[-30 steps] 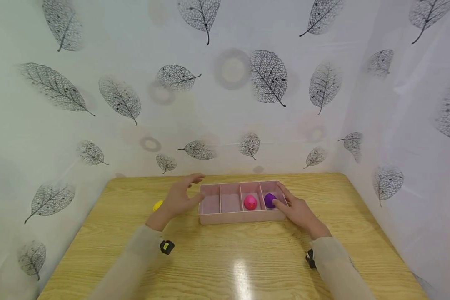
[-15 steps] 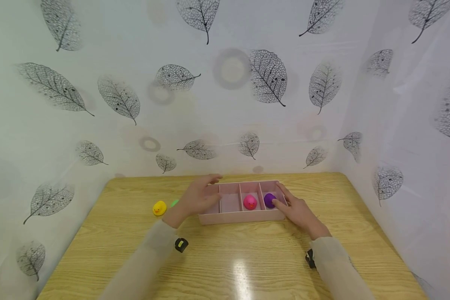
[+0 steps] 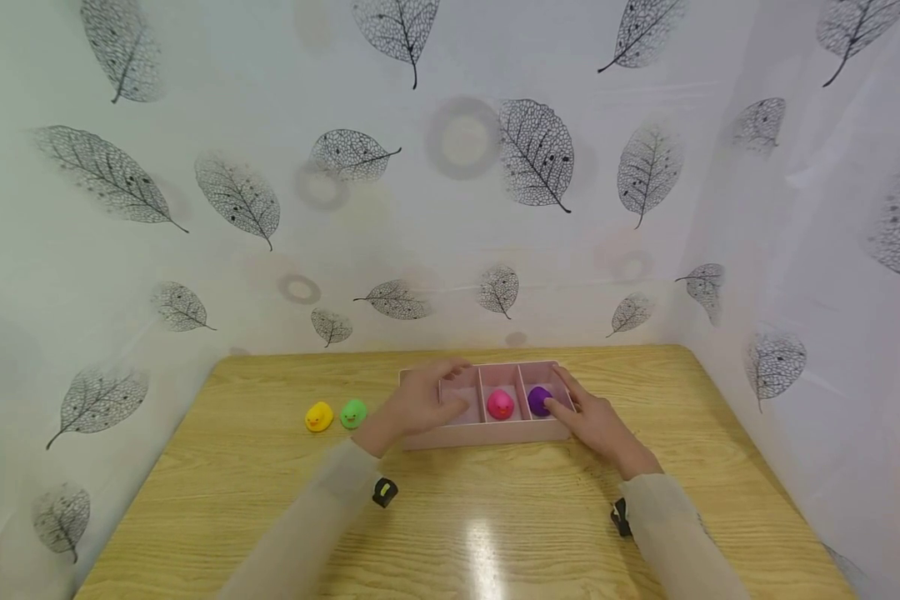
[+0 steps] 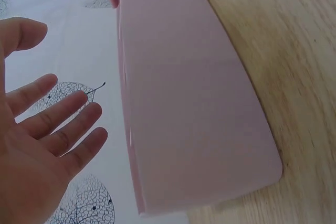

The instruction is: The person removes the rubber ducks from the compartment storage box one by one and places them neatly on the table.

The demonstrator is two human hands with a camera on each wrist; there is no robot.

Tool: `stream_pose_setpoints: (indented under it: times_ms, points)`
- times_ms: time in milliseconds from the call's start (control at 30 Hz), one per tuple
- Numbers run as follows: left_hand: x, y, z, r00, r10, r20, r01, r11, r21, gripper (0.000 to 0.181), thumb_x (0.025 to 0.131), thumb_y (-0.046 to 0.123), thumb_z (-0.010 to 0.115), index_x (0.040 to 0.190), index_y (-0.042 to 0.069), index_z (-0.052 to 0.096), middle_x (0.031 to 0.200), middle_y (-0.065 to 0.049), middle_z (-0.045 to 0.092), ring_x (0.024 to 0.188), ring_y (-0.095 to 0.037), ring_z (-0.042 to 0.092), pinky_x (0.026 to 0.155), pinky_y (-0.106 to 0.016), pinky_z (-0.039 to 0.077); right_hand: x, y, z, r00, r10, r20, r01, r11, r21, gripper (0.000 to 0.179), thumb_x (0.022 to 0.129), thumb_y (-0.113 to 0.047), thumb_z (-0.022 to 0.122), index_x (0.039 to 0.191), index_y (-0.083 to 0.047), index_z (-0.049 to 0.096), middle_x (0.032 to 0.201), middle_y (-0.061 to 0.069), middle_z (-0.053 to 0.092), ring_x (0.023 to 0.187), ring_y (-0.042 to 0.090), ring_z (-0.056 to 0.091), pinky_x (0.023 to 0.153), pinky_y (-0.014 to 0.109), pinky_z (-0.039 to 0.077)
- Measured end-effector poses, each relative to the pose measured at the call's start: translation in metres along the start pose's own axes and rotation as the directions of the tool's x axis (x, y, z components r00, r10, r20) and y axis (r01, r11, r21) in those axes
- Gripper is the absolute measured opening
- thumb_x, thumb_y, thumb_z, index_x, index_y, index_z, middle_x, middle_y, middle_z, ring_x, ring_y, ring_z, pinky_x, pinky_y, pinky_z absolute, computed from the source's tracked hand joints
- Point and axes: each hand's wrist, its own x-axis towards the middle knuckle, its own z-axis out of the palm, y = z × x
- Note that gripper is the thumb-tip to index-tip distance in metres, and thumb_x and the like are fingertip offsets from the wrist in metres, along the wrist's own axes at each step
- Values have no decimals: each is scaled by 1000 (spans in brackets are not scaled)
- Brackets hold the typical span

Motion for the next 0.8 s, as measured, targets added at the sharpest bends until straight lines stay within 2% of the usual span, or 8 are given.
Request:
stream_pose_setpoints:
  times_ms: [267,333,400,467,533,700,800]
  points:
    - [9,1,15,999,7,35,-10,996,87,59,99,29,67,150,5,54,149,-11,62,135,-27,60,115,-42,50,0,2,0,1000,-7,-2,7,1000,0,77,107,-56,48,171,-27,14,156,38,42,131,66,51,106,76,44]
    - [11,3,19,999,0,46,-4,996,94,57,100,30,68,150,6,55,143,-10,66,127,-25,64,110,-39,53,0,2,0,1000,-8,-3,8,1000,-1,77,107,-56,48,171,-27,14,157,39,41,131,66,51,106,76,44]
    - [13,3,22,998,-10,60,5,996,87,55,100,29,69,149,8,56,135,-8,70,108,-20,69,97,-34,58,0,1,0,1000,-6,-1,6,1000,1,77,107,-56,48,171,-27,14,157,38,41,132,67,50,107,77,43]
    - [15,4,25,997,-15,71,8,996,94,54,99,29,70,148,11,57,130,-7,71,90,-15,66,85,-30,58,-1,1,0,1000,-1,2,1,1000,5,77,107,-57,48,171,-28,14,158,37,40,133,67,48,107,77,42]
    - [18,4,29,997,-17,78,9,994,104,53,99,30,70,148,14,57,130,-6,72,84,-10,61,82,-27,57,-1,0,0,1000,4,7,-4,1000,10,78,107,-57,47,171,-28,13,158,37,40,134,67,47,108,78,41]
    - [22,6,35,996,-48,76,39,992,118,49,99,28,72,146,17,60,140,-5,68,98,-12,63,96,-33,58,-1,0,0,1000,7,13,-8,1000,17,78,107,-58,47,171,-29,13,159,36,40,135,67,45,108,78,40]
    - [25,6,38,996,-62,62,55,992,110,48,98,25,74,144,16,63,140,-4,68,102,-15,66,98,-34,58,0,1,0,1000,4,10,-4,1000,10,77,108,-57,47,171,-28,13,159,36,40,135,67,46,108,78,41]
